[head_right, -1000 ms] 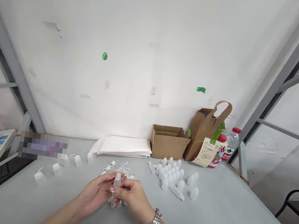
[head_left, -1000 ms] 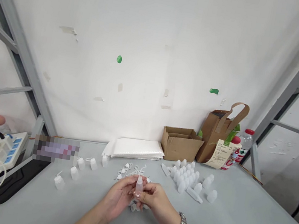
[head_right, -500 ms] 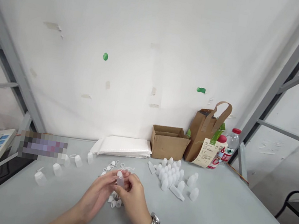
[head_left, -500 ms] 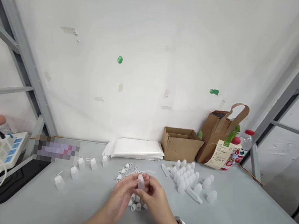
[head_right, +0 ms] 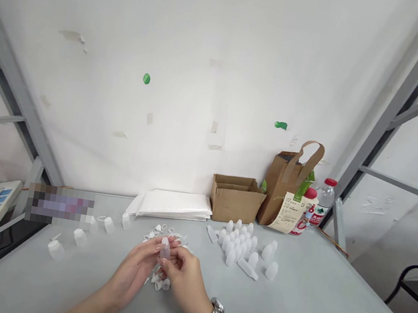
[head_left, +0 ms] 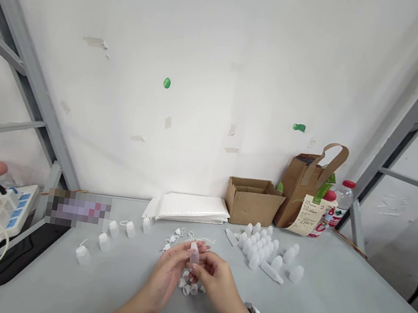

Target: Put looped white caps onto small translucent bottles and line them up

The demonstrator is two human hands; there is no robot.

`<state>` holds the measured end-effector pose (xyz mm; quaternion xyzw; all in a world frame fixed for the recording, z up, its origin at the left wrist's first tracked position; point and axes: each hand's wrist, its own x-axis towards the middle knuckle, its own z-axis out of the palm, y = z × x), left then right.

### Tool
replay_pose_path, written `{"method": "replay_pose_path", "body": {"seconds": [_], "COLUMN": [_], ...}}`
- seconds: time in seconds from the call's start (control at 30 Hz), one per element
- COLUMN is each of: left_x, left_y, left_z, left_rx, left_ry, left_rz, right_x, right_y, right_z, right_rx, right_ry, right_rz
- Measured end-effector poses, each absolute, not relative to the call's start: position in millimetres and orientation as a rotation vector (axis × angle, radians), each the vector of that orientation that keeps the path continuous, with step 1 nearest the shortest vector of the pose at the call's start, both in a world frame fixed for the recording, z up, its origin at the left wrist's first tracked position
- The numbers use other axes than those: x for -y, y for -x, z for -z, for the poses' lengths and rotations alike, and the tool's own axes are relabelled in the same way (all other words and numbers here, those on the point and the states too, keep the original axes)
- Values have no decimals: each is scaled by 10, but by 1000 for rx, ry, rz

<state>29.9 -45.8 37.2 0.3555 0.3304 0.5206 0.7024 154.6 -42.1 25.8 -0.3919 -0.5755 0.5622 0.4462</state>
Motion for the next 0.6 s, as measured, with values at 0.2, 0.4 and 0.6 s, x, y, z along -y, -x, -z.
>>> {"method": "replay_pose_path", "body": {"seconds": [0.2,0.4,0.6], "left_x": [474,487,464], "left_y": [-319,-337,-333], "left_z": [-382,-385,-353], "left_rx": [-742,-814,-809], "left_ry": [-874,-873,-879], "left_rz": [-1216,-1213,-1268], "right_x": [482,490,428], "right_y": [-1551,-1553,-1579], "right_z": [-248,-218,-259], "right_rx": [1644,1720,1576], "right_ry": [1136,1167,1133], "right_rz": [-1016,-827,-882]}}
